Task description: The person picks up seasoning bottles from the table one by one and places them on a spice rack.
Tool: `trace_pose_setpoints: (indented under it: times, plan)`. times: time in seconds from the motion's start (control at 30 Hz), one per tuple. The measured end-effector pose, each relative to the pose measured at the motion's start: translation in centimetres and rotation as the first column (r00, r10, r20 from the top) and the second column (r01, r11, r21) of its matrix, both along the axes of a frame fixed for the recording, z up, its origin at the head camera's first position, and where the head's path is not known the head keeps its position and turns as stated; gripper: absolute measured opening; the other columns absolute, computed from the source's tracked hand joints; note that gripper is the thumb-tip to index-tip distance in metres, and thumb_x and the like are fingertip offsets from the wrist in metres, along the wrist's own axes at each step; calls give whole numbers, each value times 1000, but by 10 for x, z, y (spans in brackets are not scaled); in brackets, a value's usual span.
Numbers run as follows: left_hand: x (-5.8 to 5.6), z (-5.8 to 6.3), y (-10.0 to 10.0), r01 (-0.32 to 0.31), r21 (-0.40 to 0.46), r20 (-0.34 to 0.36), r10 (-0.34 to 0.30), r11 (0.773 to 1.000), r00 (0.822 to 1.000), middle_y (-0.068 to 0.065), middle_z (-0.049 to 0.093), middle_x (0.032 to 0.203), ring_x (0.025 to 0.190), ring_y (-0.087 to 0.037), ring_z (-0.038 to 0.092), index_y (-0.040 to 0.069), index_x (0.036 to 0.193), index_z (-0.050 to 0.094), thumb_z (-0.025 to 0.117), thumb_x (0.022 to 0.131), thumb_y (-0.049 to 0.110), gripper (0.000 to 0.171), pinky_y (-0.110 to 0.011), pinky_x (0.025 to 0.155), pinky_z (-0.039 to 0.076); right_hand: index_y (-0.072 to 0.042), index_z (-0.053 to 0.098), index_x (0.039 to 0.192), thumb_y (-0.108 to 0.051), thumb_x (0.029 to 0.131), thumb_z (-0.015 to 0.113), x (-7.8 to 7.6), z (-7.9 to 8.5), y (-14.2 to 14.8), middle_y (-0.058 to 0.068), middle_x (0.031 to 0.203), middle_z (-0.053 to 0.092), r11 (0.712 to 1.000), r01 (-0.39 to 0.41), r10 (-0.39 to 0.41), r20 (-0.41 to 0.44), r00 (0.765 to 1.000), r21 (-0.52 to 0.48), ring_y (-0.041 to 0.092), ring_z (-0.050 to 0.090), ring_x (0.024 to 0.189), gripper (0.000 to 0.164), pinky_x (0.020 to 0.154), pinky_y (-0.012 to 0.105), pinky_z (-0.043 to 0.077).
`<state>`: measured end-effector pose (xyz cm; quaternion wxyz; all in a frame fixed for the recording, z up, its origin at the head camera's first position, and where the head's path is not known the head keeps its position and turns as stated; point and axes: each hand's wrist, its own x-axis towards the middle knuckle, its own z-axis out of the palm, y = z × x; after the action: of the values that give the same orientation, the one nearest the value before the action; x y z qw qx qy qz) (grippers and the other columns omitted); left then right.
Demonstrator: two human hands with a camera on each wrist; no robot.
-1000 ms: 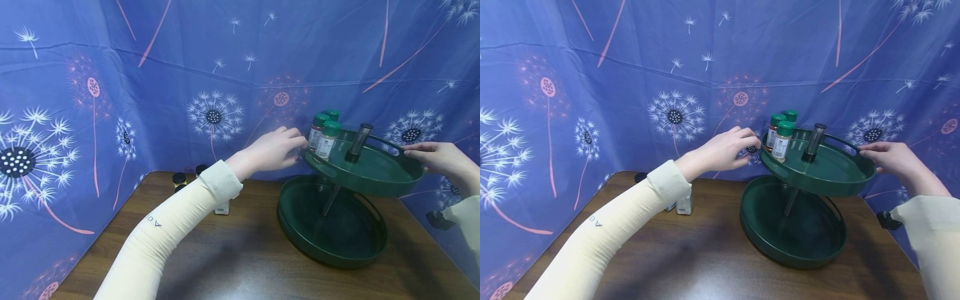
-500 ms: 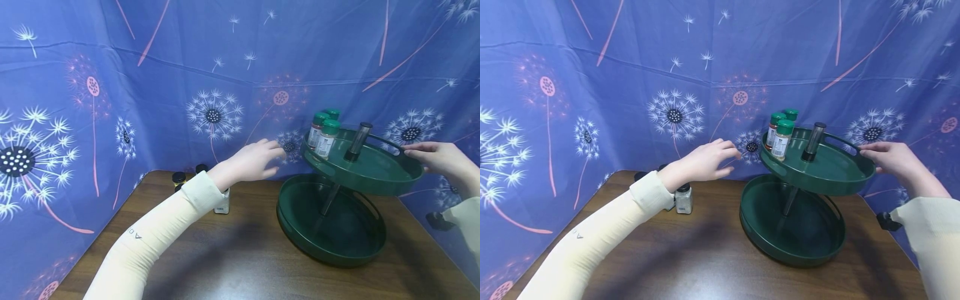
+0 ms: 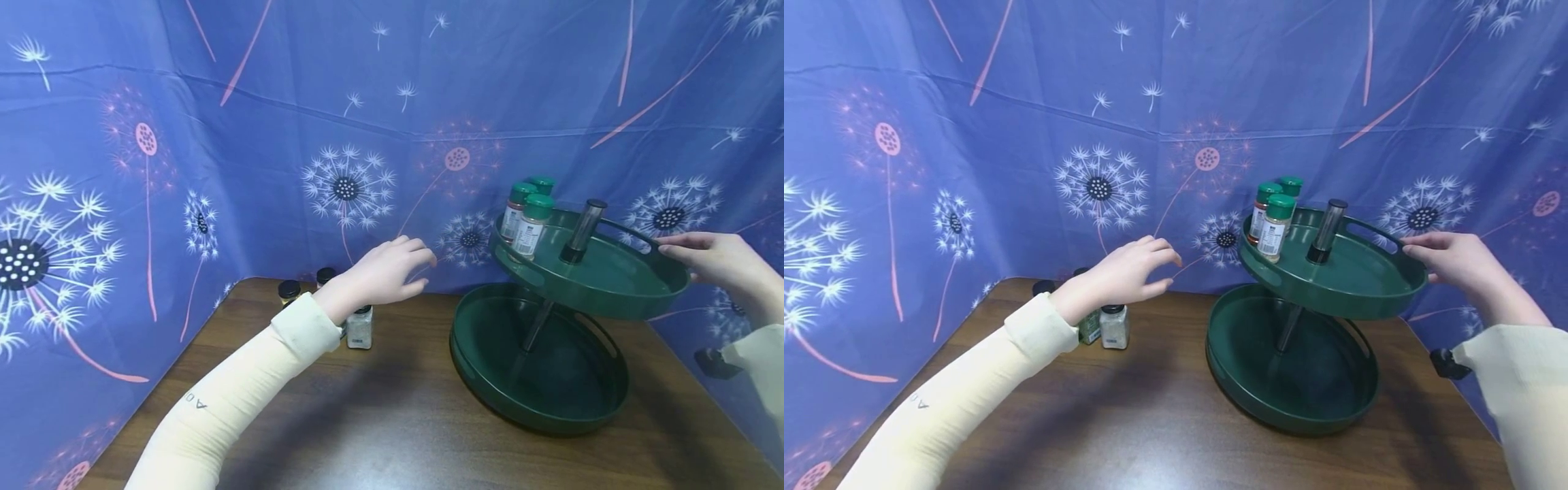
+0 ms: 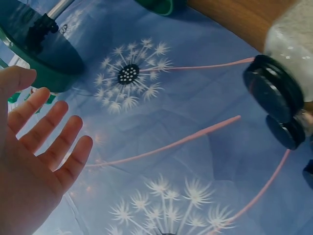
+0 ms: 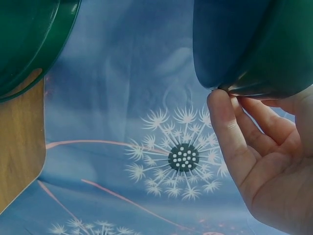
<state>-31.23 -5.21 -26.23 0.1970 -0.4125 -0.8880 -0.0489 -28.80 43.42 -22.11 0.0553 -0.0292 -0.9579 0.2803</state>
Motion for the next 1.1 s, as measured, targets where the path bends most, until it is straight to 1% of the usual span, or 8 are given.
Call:
trace_pose_setpoints:
  times: [0.3,0.43,0.53,0.7,0.83,0.9,1.0,1.1]
  plan:
    - [-2,-18,-19,-18,52,28,16,998,999,3,56,118,104,-17,50,22,118,60,57,91,30,28,-37,87,45,9,33,139,-49,97,34,5,-2,-4,39,137,30,1000,10,-8,-57,998,25,45,50,104,72,77,64,41]
    - [-5,-30,-29,-35,77,24,33,996,999,2,56,118,104,-18,51,19,116,61,60,88,28,30,-38,89,44,9,38,136,-45,98,39,6,-4,-5,39,131,39,999,-3,7,-95,995,45,-4,52,75,66,72,56,47]
    - [-7,-38,-36,-50,94,37,47,994,998,1,56,118,104,-19,51,18,117,61,61,87,28,31,-39,90,45,10,40,134,-43,98,41,7,-5,-5,38,127,42,999,-3,8,-110,994,39,-20,40,68,64,71,55,48]
    - [-10,-51,-46,-88,97,73,82,991,994,0,55,121,108,-20,51,18,119,60,61,88,27,32,-39,91,45,10,37,137,-45,98,39,10,-6,-6,39,133,37,999,31,-29,-93,995,17,-18,42,67,67,74,61,44]
    - [-12,-62,-54,-112,91,84,105,989,991,-1,55,122,110,-22,51,18,119,60,60,89,27,31,-41,92,44,10,31,141,-48,97,36,13,-8,-6,39,140,29,998,61,-62,-87,994,-12,25,60,91,72,79,61,44]
    - [-14,-67,-57,-120,88,85,113,989,990,-1,55,123,111,-22,51,19,119,60,60,89,28,31,-41,93,44,9,30,141,-49,97,37,13,-10,-5,37,142,29,997,70,-72,-96,993,-22,23,59,93,73,77,52,50]
    - [-16,-76,-60,-123,88,84,115,989,990,-2,55,123,110,-22,51,19,119,61,61,89,28,32,-41,93,44,6,34,141,-48,96,40,14,-13,-2,0,126,56,997,63,-70,-133,989,-52,-8,54,79,70,63,28,54]
    - [-17,-83,-62,-116,93,94,107,989,990,-3,54,123,109,-23,52,18,119,61,61,89,27,32,-41,93,44,-15,48,132,-45,95,46,14,-16,1,-35,91,47,994,36,-53,-168,984,-102,-24,39,69,48,56,18,50]
